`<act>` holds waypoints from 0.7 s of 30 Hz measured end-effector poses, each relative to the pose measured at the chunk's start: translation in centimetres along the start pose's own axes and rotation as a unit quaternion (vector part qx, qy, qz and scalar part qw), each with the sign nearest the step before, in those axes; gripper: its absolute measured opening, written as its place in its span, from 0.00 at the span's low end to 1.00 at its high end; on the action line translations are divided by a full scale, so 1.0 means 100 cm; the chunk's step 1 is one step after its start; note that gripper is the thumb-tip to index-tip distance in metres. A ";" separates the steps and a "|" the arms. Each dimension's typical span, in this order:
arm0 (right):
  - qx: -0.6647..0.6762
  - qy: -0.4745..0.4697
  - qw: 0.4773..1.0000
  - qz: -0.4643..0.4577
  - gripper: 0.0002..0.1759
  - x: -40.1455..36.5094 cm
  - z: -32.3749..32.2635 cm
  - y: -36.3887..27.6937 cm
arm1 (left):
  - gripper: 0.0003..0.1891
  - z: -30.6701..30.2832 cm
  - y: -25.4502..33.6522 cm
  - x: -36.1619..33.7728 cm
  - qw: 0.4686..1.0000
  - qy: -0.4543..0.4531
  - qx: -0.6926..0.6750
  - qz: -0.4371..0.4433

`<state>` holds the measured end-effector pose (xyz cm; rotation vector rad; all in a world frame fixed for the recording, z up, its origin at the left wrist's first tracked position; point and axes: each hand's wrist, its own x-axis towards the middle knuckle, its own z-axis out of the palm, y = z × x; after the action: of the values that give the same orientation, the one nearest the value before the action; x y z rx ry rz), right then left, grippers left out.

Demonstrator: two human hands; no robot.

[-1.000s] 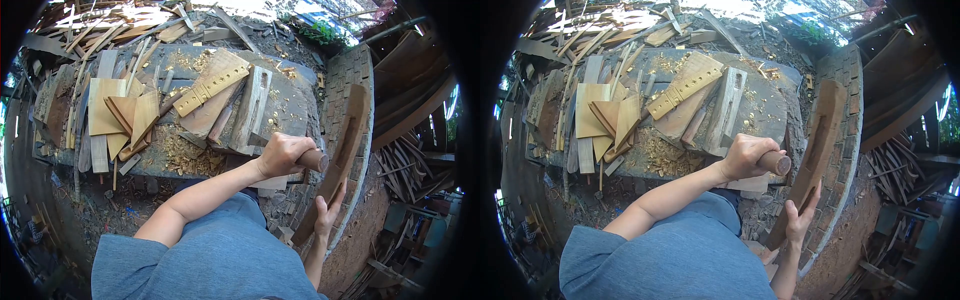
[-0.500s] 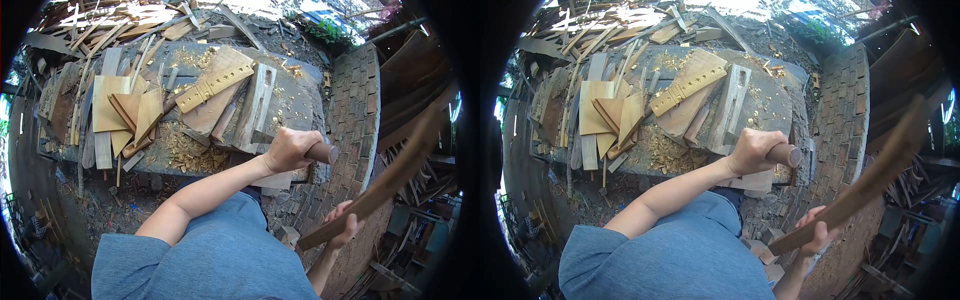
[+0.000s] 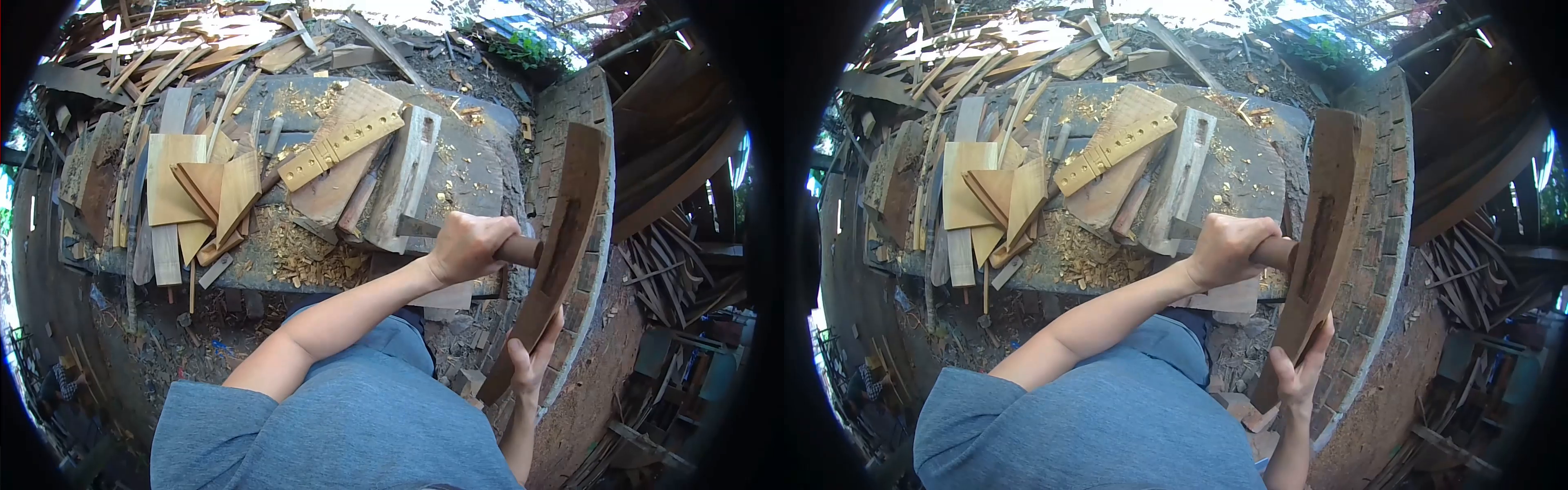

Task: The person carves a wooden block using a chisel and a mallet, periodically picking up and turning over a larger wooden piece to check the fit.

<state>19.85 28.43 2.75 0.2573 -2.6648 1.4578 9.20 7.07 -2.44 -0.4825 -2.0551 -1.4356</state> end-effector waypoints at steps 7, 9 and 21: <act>0.147 0.002 0.987 0.062 0.50 -0.004 -0.013 -0.006 | 0.13 -0.003 0.001 0.005 1.000 -0.004 0.017 0.007; -0.086 -0.025 0.996 -0.027 0.53 0.003 0.002 -0.008 | 0.14 -0.001 -0.005 0.003 0.999 -0.018 0.029 0.000; 0.072 -0.018 0.989 0.129 0.50 0.009 -0.003 -0.006 | 0.14 0.002 -0.008 0.010 0.999 0.028 0.003 0.036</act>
<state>19.06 28.25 3.53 -0.0556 -2.7047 1.7376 7.92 6.92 -2.44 -0.5028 -1.9766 -1.3852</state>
